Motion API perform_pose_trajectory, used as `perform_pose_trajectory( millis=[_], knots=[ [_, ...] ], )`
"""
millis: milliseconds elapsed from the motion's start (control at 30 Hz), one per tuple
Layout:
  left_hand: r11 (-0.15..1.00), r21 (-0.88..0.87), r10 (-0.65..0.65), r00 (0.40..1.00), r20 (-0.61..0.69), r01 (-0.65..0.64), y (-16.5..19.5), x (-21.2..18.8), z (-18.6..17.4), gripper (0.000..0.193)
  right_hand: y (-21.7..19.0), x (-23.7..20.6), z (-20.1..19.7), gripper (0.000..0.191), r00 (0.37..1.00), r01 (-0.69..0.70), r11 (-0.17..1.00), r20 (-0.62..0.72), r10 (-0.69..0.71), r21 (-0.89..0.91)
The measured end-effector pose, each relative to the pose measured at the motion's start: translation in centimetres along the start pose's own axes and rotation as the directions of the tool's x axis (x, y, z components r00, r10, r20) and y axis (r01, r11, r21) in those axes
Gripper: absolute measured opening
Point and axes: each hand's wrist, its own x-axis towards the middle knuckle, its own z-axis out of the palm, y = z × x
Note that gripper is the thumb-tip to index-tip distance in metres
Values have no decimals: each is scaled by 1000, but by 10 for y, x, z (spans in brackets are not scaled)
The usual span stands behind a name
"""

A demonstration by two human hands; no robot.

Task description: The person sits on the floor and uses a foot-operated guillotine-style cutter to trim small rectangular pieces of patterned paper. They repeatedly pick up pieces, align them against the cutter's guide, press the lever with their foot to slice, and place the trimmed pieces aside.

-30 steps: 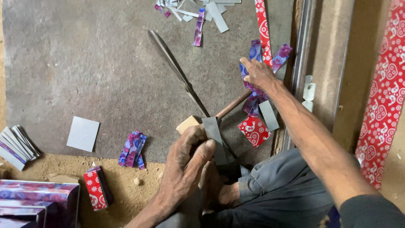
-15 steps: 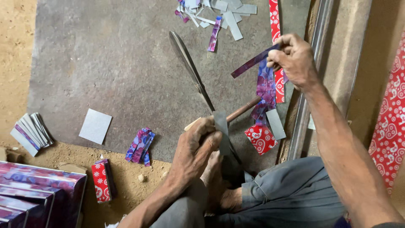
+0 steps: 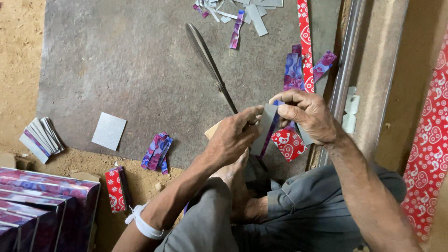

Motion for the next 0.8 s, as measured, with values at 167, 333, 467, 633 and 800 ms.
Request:
perform_pose_trajectory(
  millis=[167,333,467,633,800],
  knots=[
    [962,-267,-48,996,76,66,-11,-7,7,42,1,-13,32,39,1000,0,1000,-12,0,26],
    [842,-520,-174,985,-4,146,-27,-7,-4,49,12,-25,60,50,991,93,979,-109,-74,181],
    [774,-620,-222,972,-79,126,-37,-10,-14,56,29,-35,77,56,929,321,751,37,-369,-577],
    [828,-547,-206,974,-96,121,-45,-10,-5,60,59,-44,92,57,873,316,488,49,-484,-814],
    [829,-542,-228,968,-101,139,-59,-12,-4,59,96,-49,102,57,896,268,527,8,-443,-807]
  ],
)
